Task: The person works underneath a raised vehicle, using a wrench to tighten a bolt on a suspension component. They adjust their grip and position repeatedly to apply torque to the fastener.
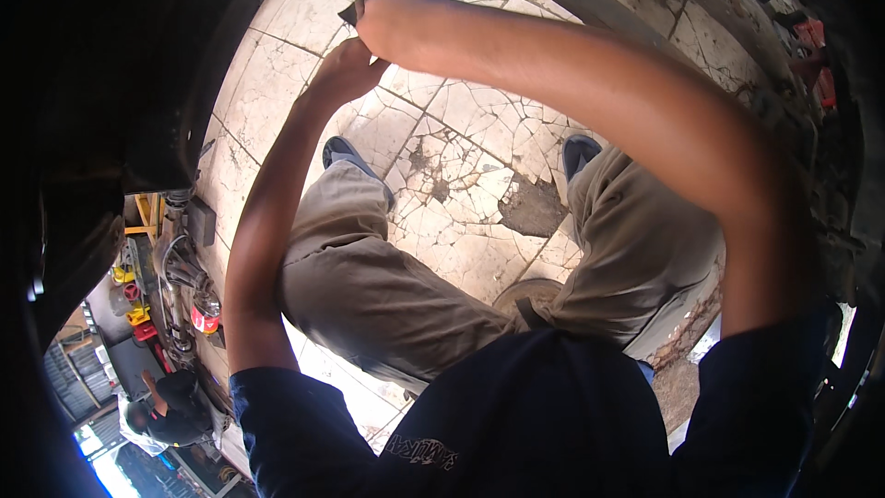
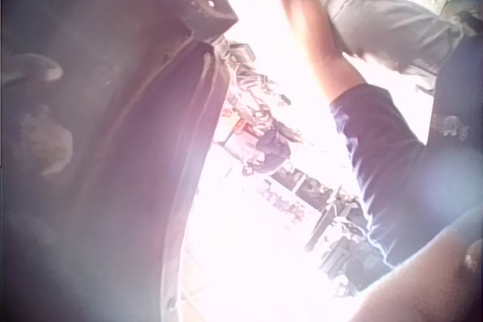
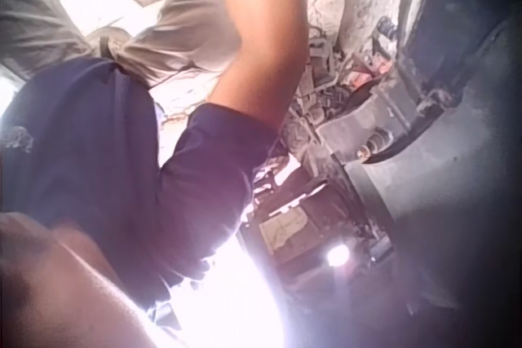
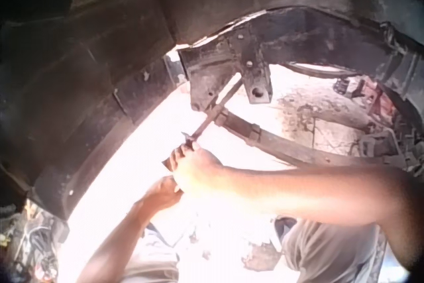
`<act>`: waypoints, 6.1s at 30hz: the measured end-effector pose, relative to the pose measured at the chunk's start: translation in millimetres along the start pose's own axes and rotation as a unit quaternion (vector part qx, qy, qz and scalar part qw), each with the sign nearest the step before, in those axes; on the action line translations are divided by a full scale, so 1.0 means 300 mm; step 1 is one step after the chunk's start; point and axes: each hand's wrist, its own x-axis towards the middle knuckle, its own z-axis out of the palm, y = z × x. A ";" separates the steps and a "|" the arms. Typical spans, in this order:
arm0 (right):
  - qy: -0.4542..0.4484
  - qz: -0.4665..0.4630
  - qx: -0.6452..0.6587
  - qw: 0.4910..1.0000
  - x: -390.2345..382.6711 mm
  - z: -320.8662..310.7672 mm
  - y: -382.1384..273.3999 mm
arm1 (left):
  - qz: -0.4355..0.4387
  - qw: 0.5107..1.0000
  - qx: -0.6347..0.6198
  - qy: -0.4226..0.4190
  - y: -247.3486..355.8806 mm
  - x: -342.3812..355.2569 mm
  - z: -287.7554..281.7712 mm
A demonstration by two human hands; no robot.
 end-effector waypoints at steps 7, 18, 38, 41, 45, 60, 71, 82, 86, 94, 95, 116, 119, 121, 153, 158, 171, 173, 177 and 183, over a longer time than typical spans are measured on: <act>-0.139 0.033 0.012 0.990 0.020 -0.078 -0.015 | 0.004 1.000 -0.008 0.009 -0.020 0.000 0.021; -0.110 0.001 0.012 0.994 0.012 -0.057 -0.031 | -0.006 1.000 0.011 0.002 0.001 -0.010 0.004; -0.083 0.012 -0.028 0.996 0.031 -0.049 -0.012 | 0.015 1.000 -0.004 0.014 -0.011 0.010 0.017; -0.206 0.028 0.001 0.978 0.066 -0.073 0.003 | 0.029 0.999 -0.015 0.021 -0.004 0.007 0.013; -0.226 0.016 -0.019 0.974 0.056 -0.160 -0.059 | -0.041 0.999 0.010 0.019 -0.058 -0.020 0.036; -0.166 0.010 0.013 0.986 0.045 -0.026 0.025 | 0.029 0.999 -0.008 0.030 0.012 0.016 0.012; -0.224 0.035 0.047 0.973 0.085 -0.097 -0.026 | -0.013 1.000 -0.003 0.013 -0.016 0.003 0.021; -0.235 0.015 0.021 0.972 0.090 -0.105 -0.039 | -0.027 0.999 -0.003 0.024 -0.036 -0.012 0.030; -0.244 0.028 0.049 0.968 0.059 -0.122 -0.017 | 0.032 0.999 -0.019 0.033 0.001 -0.003 0.006; -0.192 0.004 0.065 0.979 0.038 -0.096 0.005 | 0.013 1.000 -0.005 0.017 0.008 -0.009 -0.004; -0.173 0.011 0.066 0.983 0.036 -0.077 0.024 | 0.053 0.997 -0.023 0.059 -0.006 -0.004 0.013; -0.165 0.000 0.083 0.983 0.037 -0.053 0.078 | 0.035 0.999 -0.008 0.041 -0.002 0.004 0.022; -0.124 -0.045 0.071 0.989 0.035 -0.015 0.055 | 0.038 0.998 0.044 0.039 -0.005 0.010 0.029; -0.115 -0.066 0.094 0.987 0.032 -0.009 0.067 | 0.049 0.997 0.043 0.050 -0.012 0.009 0.033; -0.001 -0.064 0.135 0.989 -0.018 -0.013 0.070 | -0.026 0.988 -0.152 0.004 -0.020 0.034 0.046; -0.003 -0.052 0.143 0.988 -0.024 -0.010 0.105 | 0.051 0.988 -0.139 0.043 -0.022 0.050 0.076; 0.008 -0.060 0.135 0.989 -0.003 -0.014 0.082 | 0.065 0.986 -0.154 0.004 -0.038 0.047 0.055; 0.005 -0.059 0.129 0.990 -0.009 -0.004 0.086 | 0.033 0.991 -0.132 -0.011 -0.015 0.047 0.047; 0.010 -0.062 0.130 0.989 -0.017 0.002 0.077 | -0.008 0.997 -0.071 -0.020 0.009 0.037 0.036; 0.013 -0.056 0.135 0.989 -0.021 -0.015 0.095 | 0.037 0.989 -0.139 -0.018 -0.030 0.052 0.057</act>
